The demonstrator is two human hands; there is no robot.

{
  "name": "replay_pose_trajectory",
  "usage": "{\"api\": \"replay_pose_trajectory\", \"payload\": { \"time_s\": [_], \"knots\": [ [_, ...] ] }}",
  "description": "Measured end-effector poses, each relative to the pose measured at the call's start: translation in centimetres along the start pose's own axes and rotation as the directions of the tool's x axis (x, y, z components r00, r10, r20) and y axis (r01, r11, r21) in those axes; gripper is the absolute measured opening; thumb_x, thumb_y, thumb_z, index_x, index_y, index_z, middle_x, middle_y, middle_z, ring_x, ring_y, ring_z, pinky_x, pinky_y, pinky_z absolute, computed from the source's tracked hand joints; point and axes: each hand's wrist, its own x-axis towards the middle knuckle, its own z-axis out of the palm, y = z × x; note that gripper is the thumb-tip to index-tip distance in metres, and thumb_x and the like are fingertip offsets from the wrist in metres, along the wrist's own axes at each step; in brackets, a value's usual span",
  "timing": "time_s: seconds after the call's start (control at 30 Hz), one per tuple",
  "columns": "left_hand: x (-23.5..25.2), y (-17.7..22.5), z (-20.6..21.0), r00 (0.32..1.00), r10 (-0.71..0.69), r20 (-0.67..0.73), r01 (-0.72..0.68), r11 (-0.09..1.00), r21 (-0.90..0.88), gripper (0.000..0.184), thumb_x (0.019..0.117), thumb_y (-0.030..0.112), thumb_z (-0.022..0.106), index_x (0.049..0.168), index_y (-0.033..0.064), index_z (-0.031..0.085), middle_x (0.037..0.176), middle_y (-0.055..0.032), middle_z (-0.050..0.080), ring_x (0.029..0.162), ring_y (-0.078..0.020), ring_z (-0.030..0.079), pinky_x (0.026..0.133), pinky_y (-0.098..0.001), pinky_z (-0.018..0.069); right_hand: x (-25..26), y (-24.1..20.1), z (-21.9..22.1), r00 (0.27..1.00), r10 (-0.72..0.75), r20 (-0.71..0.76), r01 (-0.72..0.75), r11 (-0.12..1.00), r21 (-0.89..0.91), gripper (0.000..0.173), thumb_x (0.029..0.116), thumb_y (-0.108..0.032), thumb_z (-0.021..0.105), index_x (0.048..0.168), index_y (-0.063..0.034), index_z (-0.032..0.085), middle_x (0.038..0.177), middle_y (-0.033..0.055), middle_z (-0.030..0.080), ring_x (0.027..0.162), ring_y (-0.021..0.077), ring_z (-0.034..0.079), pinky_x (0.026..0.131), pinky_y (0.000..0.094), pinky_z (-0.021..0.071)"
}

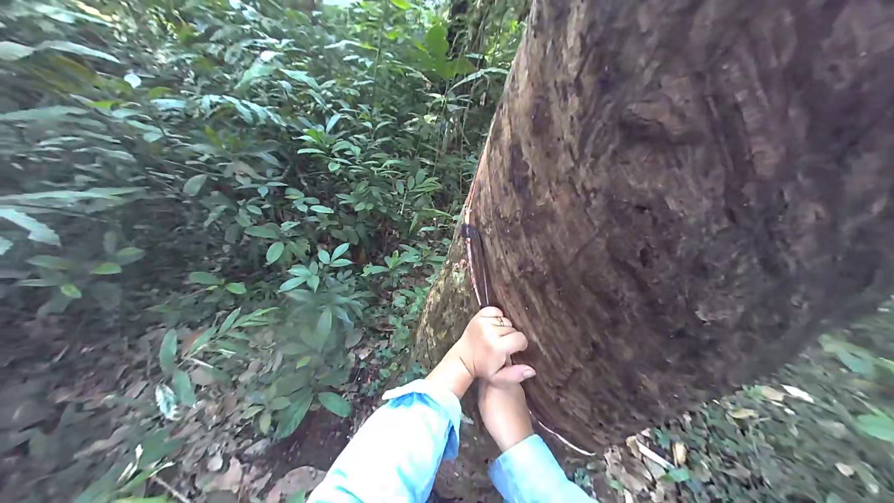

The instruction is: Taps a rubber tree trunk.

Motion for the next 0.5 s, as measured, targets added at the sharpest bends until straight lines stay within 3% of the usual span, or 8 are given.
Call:
{"api": "replay_pose_trajectory", "payload": {
  "time_s": [0.07,0.13,0.23,0.3,0.37,0.47,0.5],
  "knots": [
    [-0.2,0.1,0.3,0.999,-0.038,-0.008,0.038,0.999,-0.008,0.074,0.1035,0.060,0.023,0.066,0.0092,0.062,0.052,-0.0049,0.057,0.050,-0.0181,0.054,0.073,-0.0347,0.0475,0.4,0.3,0.0,1.000,0.012,0.022,-0.011,1.000,-0.027,0.033,0.1059,-0.009,0.047,0.130,0.0077,0.062,0.125,0.0277,0.067,0.122,0.0394,0.064,0.106,0.0533,0.0488],
    [-1.6,2.4,1.2,0.993,-0.112,-0.025,0.112,0.994,0.018,0.076,0.1032,0.062,0.023,0.067,0.0097,0.064,0.053,-0.0051,0.059,0.052,-0.0187,0.057,0.075,-0.0361,0.0505,-0.6,3.3,1.3,1.000,-0.012,-0.014,0.013,1.000,0.027,0.033,0.1024,-0.012,0.052,0.124,0.0099,0.065,0.117,0.0303,0.069,0.114,0.0442,0.067,0.100,0.0600,0.0516],
    [-1.8,3.3,1.5,0.995,-0.090,-0.049,0.091,0.996,0.022,0.072,0.1045,0.059,0.021,0.066,0.0116,0.059,0.051,-0.0028,0.053,0.051,-0.0171,0.052,0.074,-0.0323,0.0460,-1.4,5.1,1.7,0.999,-0.033,-0.043,0.039,0.988,0.152,0.037,0.1039,-0.021,0.049,0.124,0.0057,0.066,0.112,0.0268,0.071,0.110,0.0416,0.068,0.096,0.0610,0.0527],
    [-0.8,2.0,0.9,0.999,-0.040,-0.024,0.041,0.999,0.011,0.072,0.1045,0.059,0.021,0.065,0.0113,0.059,0.050,-0.0028,0.053,0.049,-0.0166,0.051,0.069,-0.0323,0.0454,-0.9,2.8,0.4,1.000,0.009,0.021,-0.011,0.992,0.129,0.041,0.1072,-0.021,0.042,0.132,0.0045,0.062,0.124,0.0264,0.068,0.121,0.0396,0.064,0.106,0.0579,0.0478],
    [-0.2,1.6,1.0,0.998,-0.067,-0.013,0.067,0.998,0.000,0.073,0.1035,0.060,0.023,0.065,0.0106,0.060,0.051,-0.0040,0.056,0.050,-0.0179,0.053,0.070,-0.0346,0.0471,-0.4,1.6,-0.5,0.998,0.064,0.028,-0.065,0.997,0.052,0.039,0.1065,-0.019,0.042,0.130,0.0047,0.063,0.123,0.0256,0.069,0.121,0.0386,0.065,0.106,0.0560,0.0486],
    [-2.9,7.0,2.1,0.982,-0.182,0.055,0.182,0.983,0.007,0.074,0.0996,0.066,0.030,0.065,0.0114,0.065,0.056,-0.0052,0.063,0.054,-0.0200,0.062,0.071,-0.0395,0.0531,-4.1,5.9,0.6,0.998,0.062,-0.001,-0.062,0.998,0.017,0.033,0.0998,-0.015,0.057,0.117,0.0125,0.066,0.108,0.0300,0.071,0.104,0.0413,0.070,0.092,0.0568,0.0550],
    [-3.8,8.9,2.6,0.983,-0.174,0.056,0.174,0.985,0.011,0.070,0.0984,0.067,0.033,0.064,0.0129,0.063,0.055,-0.0038,0.062,0.053,-0.0190,0.061,0.068,-0.0378,0.0517,-5.8,6.8,0.4,0.992,0.111,0.062,-0.113,0.993,0.019,0.036,0.1002,-0.013,0.056,0.121,0.0153,0.064,0.114,0.0327,0.068,0.111,0.0423,0.067,0.099,0.0565,0.0508]
  ]
}}
